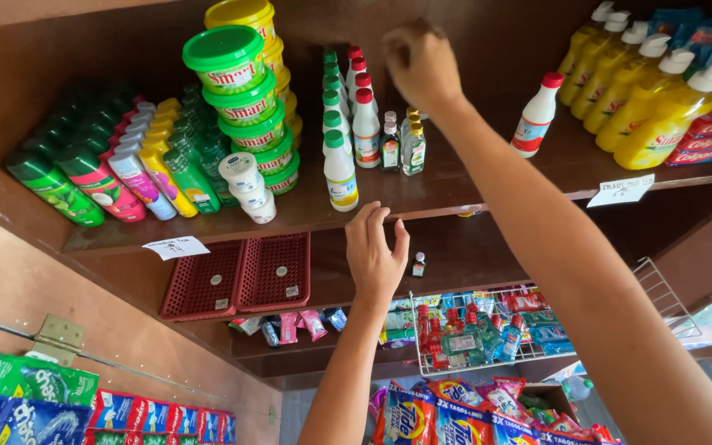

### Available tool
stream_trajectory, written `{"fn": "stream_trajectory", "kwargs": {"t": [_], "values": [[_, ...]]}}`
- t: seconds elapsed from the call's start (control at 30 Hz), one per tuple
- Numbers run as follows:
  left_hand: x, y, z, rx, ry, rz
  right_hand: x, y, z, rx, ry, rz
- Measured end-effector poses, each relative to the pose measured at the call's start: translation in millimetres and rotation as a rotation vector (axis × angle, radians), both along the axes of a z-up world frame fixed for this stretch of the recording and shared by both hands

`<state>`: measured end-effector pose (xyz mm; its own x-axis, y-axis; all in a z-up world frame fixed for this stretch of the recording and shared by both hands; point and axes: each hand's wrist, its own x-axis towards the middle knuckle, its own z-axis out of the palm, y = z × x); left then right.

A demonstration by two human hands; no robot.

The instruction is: Organizing and arranging toiletries and cleaning supplies on store shelves.

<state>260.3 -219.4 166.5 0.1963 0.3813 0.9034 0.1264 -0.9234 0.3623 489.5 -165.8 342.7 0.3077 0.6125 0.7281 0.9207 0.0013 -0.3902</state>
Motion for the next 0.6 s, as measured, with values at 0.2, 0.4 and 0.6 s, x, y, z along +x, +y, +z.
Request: {"fn": "stream_trajectory", "kwargs": {"t": [0.2, 0.4, 0.6], "values": [[-1, 2, -1, 0.025, 0.019, 0.000, 105, 30, -31, 0.179, -0.545, -0.125], [0, 0, -1, 0.016, 0.023, -0.001, 108, 18, -37, -0.112, -0.162, -0.148], [-3, -2, 5, 0.025, 0.028, -0.029, 104, -14, -47, 0.016, -0.087, -0.137]]}}
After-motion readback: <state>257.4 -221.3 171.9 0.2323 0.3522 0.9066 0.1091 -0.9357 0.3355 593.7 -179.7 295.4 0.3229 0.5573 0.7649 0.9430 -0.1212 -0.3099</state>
